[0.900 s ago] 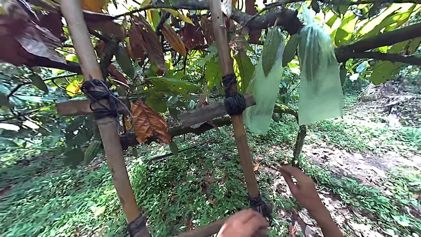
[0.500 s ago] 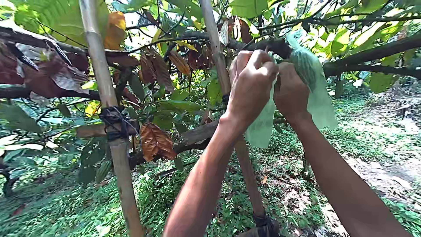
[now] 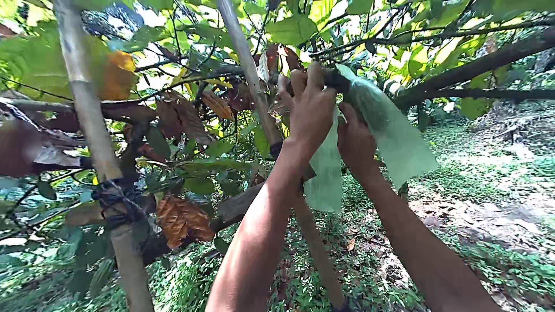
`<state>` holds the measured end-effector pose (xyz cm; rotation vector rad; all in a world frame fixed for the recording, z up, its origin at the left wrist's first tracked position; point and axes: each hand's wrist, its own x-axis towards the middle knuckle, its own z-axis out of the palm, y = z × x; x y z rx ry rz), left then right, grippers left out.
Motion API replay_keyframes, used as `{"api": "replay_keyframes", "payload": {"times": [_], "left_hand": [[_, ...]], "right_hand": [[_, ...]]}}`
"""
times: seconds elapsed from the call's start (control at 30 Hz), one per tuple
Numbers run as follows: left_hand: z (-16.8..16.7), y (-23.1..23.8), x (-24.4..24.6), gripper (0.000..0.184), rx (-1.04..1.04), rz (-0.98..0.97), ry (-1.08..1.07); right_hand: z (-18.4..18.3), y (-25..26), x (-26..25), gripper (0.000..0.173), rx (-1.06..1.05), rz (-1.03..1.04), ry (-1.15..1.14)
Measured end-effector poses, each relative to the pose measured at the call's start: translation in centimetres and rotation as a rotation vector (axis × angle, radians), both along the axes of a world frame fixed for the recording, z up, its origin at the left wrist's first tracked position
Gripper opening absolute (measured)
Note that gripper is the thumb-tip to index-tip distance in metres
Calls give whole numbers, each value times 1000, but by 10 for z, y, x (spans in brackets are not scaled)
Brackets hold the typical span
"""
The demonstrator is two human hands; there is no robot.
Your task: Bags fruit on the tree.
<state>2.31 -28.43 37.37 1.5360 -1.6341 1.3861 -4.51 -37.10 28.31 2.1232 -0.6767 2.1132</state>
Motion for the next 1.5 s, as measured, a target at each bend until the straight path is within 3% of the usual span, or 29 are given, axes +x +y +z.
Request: {"api": "replay_keyframes", "payload": {"times": [0.33, 0.73, 0.9, 1.17, 1.5], "left_hand": [[2, -1, -1, 17, 18, 35, -6], [3, -7, 7, 10, -32, 23, -69], [3, -5, 5, 10, -26, 19, -57], [1, -5, 5, 12, -48, 46, -90], [-2, -3, 14, 12, -125, -24, -209]], "right_hand": [[-2, 1, 1, 46, 92, 294, -64], [-3, -17, 9, 21, -57, 312, -293], [-4, -17, 8, 24, -99, 287, -279], [-1, 0, 4, 44, 105, 341, -149], [-5, -13, 12, 25, -73, 265, -316]]}}
